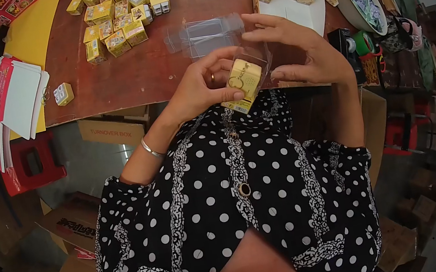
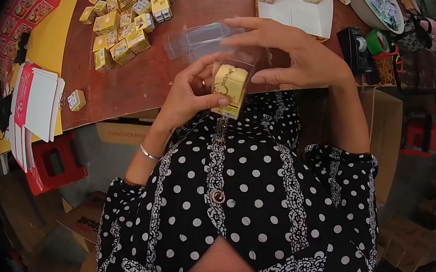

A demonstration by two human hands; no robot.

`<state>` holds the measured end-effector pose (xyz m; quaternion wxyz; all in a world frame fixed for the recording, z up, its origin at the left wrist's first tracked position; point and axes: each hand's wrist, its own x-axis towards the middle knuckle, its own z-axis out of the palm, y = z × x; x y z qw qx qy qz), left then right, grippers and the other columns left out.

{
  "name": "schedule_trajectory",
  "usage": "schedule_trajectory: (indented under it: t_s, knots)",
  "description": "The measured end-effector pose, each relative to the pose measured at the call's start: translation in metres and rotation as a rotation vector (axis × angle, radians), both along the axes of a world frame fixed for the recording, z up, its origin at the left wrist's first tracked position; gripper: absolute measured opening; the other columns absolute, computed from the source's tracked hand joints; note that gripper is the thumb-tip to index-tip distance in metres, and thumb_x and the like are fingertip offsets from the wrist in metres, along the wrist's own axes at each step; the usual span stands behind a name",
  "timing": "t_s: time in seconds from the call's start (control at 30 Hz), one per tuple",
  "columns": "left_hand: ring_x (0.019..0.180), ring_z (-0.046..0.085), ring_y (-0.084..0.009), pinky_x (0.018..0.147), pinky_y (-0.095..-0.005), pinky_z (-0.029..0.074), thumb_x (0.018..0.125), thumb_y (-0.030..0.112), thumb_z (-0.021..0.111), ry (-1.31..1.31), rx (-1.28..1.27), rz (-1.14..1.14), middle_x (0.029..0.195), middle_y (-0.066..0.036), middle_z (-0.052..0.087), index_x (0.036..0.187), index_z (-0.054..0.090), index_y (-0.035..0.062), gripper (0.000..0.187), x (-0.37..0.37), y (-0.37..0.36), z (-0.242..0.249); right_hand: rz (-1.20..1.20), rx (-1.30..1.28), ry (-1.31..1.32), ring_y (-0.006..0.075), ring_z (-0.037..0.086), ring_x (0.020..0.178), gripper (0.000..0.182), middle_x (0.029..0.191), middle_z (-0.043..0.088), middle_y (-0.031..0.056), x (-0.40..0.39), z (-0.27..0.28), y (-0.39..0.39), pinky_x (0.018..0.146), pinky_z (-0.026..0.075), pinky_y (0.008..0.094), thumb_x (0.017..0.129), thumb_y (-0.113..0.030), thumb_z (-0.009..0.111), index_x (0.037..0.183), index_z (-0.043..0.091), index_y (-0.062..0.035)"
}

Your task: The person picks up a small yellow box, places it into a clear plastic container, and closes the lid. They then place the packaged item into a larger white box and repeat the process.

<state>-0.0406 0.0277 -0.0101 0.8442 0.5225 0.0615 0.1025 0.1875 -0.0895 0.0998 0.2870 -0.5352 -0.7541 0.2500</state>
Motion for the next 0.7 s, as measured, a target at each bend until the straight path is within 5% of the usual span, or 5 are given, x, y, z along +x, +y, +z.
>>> schedule_trajectory:
  t_s: [0.13,0.3,0.5,0.7]
  knots:
    - [0.112,0.067,-0.0202,0.097,-0.0327,0.056,0.083,-0.002,0.081,-0.069,0.045,0.267,0.125,-0.013,0.065,0.151,0.037,0.0049,0.082,-0.005,-0.016,-0.004,-0.285,-0.014,0.283,0.0276,0.051,0.137,0.072,0.150,0.052,0.0135,-0.016,-0.029,-0.026,0.110,0.044,0.0416,0.082,-0.026,0.081,0.145,0.053,-0.0041]
    - [0.113,0.066,-0.0206,0.097,-0.0331,0.056,0.085,0.000,0.080,-0.132,0.179,0.342,0.126,-0.012,0.064,0.151,0.039,0.0063,0.078,-0.009,-0.035,-0.018,-0.465,0.002,0.816,0.0220,0.064,0.120,0.063,0.138,0.059,0.0150,-0.075,-0.101,-0.052,0.098,0.054,0.0348,0.088,-0.008,0.076,0.145,0.049,0.0005]
    - [0.118,0.063,-0.0198,0.102,-0.0334,0.053,0.091,0.002,0.075,0.001,0.058,0.132,0.126,-0.009,0.061,0.142,0.050,0.0052,0.056,-0.027,-0.040,-0.044,-0.570,-0.048,0.889,0.0200,0.066,0.114,0.045,0.133,0.062,0.0148,-0.097,-0.138,-0.073,0.095,0.056,0.0318,0.090,-0.003,0.073,0.132,0.058,0.0025]
    - [0.124,0.058,-0.0175,0.105,-0.0334,0.051,0.095,0.005,0.071,-0.014,0.209,0.229,0.133,-0.009,0.056,0.129,0.059,0.0023,0.036,-0.025,-0.037,-0.038,-0.496,0.137,0.592,0.0221,0.065,0.119,0.037,0.137,0.060,0.0179,-0.096,-0.140,-0.071,0.097,0.055,0.0328,0.091,-0.004,0.073,0.125,0.059,0.0024]
